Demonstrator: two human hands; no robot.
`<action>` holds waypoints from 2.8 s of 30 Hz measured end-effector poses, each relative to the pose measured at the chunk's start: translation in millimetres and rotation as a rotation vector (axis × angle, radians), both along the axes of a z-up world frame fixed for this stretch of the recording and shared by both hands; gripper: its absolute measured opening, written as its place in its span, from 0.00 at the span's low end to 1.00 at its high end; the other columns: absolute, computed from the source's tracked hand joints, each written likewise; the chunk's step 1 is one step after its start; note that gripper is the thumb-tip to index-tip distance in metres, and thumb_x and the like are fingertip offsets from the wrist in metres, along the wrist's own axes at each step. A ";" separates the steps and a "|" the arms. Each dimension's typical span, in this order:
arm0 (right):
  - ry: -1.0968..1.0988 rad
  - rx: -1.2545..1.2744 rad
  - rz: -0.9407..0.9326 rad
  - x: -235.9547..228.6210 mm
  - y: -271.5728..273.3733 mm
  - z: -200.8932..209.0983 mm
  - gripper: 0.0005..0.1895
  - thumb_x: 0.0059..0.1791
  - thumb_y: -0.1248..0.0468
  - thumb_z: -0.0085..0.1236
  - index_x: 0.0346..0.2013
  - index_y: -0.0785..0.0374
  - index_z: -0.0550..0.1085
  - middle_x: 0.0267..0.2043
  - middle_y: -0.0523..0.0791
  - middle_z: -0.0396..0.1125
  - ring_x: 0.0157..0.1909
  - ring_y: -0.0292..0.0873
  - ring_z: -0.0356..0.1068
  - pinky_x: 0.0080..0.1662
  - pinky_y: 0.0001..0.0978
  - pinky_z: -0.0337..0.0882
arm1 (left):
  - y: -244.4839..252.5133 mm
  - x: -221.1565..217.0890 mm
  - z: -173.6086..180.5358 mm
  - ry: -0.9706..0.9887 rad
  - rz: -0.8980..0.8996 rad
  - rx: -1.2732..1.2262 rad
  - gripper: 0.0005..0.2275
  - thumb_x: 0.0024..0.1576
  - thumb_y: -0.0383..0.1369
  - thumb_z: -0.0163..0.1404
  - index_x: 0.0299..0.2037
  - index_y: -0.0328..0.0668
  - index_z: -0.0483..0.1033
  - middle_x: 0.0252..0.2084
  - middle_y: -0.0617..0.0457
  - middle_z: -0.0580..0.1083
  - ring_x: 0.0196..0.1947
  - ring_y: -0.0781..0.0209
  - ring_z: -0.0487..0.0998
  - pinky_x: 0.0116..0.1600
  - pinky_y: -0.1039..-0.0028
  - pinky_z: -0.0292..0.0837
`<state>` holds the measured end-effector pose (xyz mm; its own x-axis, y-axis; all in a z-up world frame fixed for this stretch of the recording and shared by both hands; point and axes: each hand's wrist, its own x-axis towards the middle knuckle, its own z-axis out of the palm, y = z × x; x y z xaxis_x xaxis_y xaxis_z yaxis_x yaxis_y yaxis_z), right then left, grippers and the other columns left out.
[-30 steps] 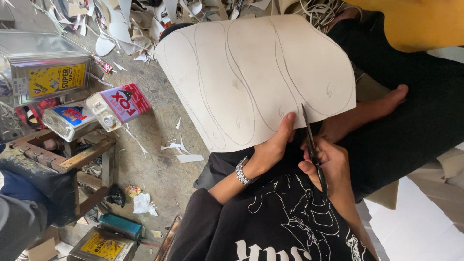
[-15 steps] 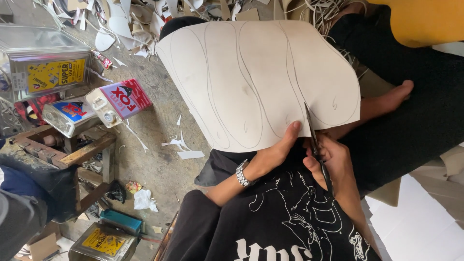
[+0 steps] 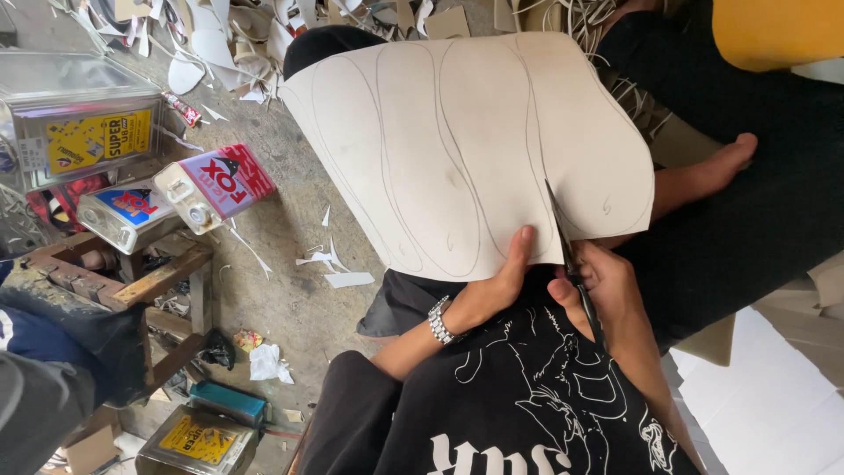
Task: Cutting out shoe patterns from a sheet of material using scissors
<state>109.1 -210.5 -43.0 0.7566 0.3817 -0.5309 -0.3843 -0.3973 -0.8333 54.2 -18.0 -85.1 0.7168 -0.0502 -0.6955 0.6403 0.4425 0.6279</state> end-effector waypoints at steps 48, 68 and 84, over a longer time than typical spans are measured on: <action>-0.146 -0.204 -0.023 -1.5 28.1 15.1 0.26 0.47 0.41 0.61 0.35 0.64 0.75 0.21 0.51 0.68 0.27 0.53 0.74 0.28 0.37 0.71 | 6.8 35.9 110.8 -0.229 -0.504 0.416 0.26 0.69 0.47 0.32 0.51 0.23 0.72 0.42 0.28 0.75 0.55 0.41 0.77 0.57 0.53 0.74; -0.325 -0.210 -0.066 -1.7 36.3 16.4 0.36 0.45 0.32 0.46 0.26 0.66 0.64 0.26 0.46 0.60 0.30 0.44 0.58 0.37 0.37 0.60 | 109.6 188.7 51.2 -0.473 -0.451 0.431 0.19 0.46 0.44 0.68 0.34 0.45 0.71 0.33 0.61 0.74 0.34 0.71 0.74 0.34 0.82 0.70; -0.328 -0.293 -0.029 6.7 32.6 28.1 0.34 0.40 0.35 0.59 0.24 0.66 0.64 0.23 0.42 0.57 0.26 0.39 0.52 0.31 0.33 0.56 | 108.5 187.6 33.1 -0.543 -0.485 0.556 0.29 0.45 0.47 0.73 0.32 0.50 0.58 0.28 0.64 0.56 0.29 0.70 0.55 0.32 0.76 0.49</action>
<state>115.8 -177.9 -14.9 0.9114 0.2271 -0.3431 -0.1322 -0.6280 -0.7669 241.7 90.5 -51.9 0.9402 -0.1894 -0.2832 0.2316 -0.2541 0.9390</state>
